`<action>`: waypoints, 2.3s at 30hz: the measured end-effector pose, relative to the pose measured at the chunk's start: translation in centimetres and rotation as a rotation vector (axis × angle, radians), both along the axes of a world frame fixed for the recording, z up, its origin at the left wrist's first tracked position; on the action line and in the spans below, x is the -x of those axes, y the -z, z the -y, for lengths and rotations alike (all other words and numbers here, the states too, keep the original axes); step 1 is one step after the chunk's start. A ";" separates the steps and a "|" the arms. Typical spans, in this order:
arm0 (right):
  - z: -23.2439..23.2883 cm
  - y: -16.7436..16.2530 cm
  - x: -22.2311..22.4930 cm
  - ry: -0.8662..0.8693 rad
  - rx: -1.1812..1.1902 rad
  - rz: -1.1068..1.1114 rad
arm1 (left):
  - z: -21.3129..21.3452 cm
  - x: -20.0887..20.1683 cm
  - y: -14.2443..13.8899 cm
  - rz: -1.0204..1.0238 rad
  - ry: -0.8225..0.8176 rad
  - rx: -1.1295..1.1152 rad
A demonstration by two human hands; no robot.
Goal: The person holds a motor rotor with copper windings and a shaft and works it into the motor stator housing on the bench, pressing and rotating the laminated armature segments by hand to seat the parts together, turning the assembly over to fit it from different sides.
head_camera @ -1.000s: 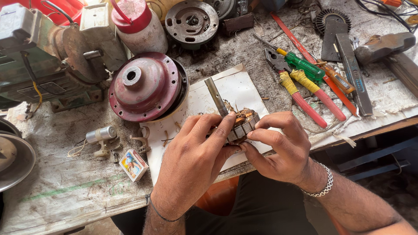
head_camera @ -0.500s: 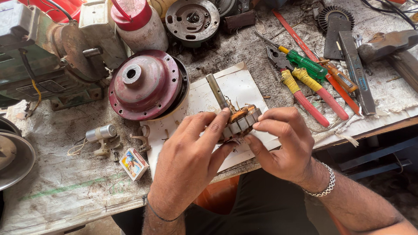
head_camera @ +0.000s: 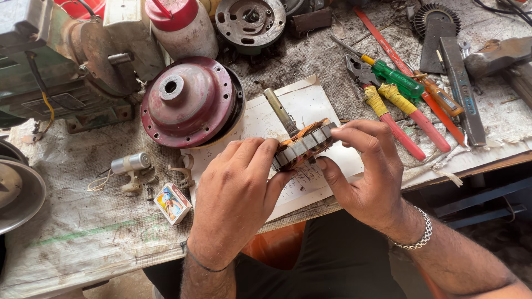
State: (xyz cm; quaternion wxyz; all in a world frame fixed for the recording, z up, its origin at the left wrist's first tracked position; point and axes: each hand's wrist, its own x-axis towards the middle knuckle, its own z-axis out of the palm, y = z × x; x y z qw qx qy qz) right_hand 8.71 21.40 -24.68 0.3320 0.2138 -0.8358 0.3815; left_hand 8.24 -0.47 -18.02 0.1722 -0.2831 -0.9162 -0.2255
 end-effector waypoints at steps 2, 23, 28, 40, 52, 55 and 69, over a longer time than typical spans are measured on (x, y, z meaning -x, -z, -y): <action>0.0 -0.1 0.1 0.007 -0.021 -0.004 | -0.1 0.1 0.1 -0.019 0.000 0.003; -0.4 0.1 0.5 -0.063 -0.010 0.109 | -0.7 0.1 0.1 -0.101 0.084 -0.088; -0.5 0.2 0.5 -0.076 -0.022 0.105 | -0.6 0.0 0.2 -0.090 0.105 -0.088; -0.5 0.1 0.4 -0.105 -0.017 0.116 | -1.0 -0.1 0.5 -0.106 0.101 -0.091; -0.5 0.0 0.2 -0.102 -0.007 0.113 | -0.8 -0.1 0.5 -0.095 0.145 -0.100; -0.4 0.0 0.3 -0.089 -0.012 0.107 | -0.8 0.0 0.5 -0.091 0.137 -0.090; 0.1 -1.5 0.2 0.060 -0.129 0.109 | -0.8 0.2 0.5 0.018 0.070 -0.145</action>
